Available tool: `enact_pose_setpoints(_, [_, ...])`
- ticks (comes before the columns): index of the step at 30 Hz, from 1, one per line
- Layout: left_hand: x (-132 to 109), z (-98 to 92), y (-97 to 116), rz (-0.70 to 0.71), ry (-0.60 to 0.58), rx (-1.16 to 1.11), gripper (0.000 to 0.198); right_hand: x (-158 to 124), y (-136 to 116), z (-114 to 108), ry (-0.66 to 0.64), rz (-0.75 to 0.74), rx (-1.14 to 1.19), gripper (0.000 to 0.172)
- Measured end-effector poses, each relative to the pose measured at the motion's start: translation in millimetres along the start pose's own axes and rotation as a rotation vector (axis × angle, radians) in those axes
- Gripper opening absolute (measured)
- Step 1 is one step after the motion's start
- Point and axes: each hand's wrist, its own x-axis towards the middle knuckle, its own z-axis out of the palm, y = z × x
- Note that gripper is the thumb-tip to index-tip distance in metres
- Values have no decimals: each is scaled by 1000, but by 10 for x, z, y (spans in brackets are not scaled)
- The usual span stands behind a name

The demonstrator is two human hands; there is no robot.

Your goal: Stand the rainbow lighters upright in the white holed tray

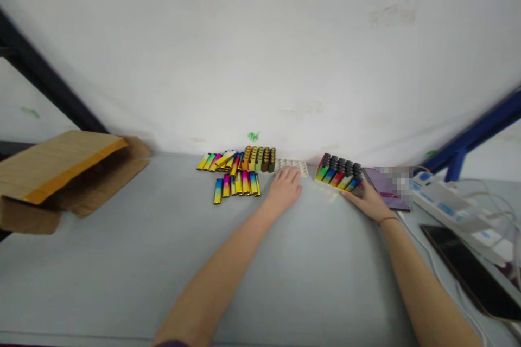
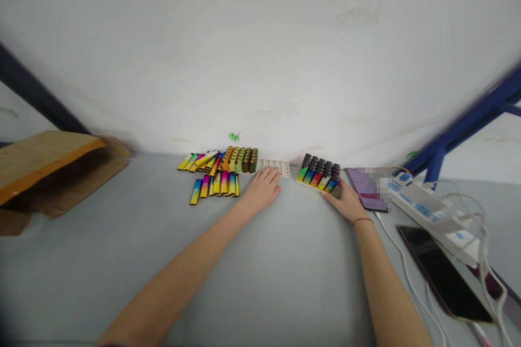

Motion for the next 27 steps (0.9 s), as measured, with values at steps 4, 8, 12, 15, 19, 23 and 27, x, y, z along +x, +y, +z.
enact_pose_setpoints(4, [8, 4, 112, 3, -77, 32, 38, 110, -20, 56, -51, 28, 83, 68])
enact_pose_setpoints(8, [-345, -117, 221, 112, -107, 72, 27, 200, 4, 80, -88, 22, 40, 64])
enact_pose_setpoints(12, [-714, -193, 312, 179, -109, 90, 27, 279, -114, 161, -114, -6, 15, 60])
enact_pose_setpoints(15, [-869, -203, 334, 208, -94, 71, 26, 358, -300, 308, -146, -46, 13, 57])
enact_pose_setpoints(19, [-933, -166, 319, 212, -72, 42, 24, 482, -557, 552, -172, -78, -4, 60])
enact_pose_setpoints(23, [-938, -145, 279, 188, -43, 25, 23, 569, -738, 728, -174, -57, -53, 69])
enact_pose_setpoints(27, [-938, -166, 255, 199, -58, 11, 24, 621, -847, 819, -170, -42, -80, 67])
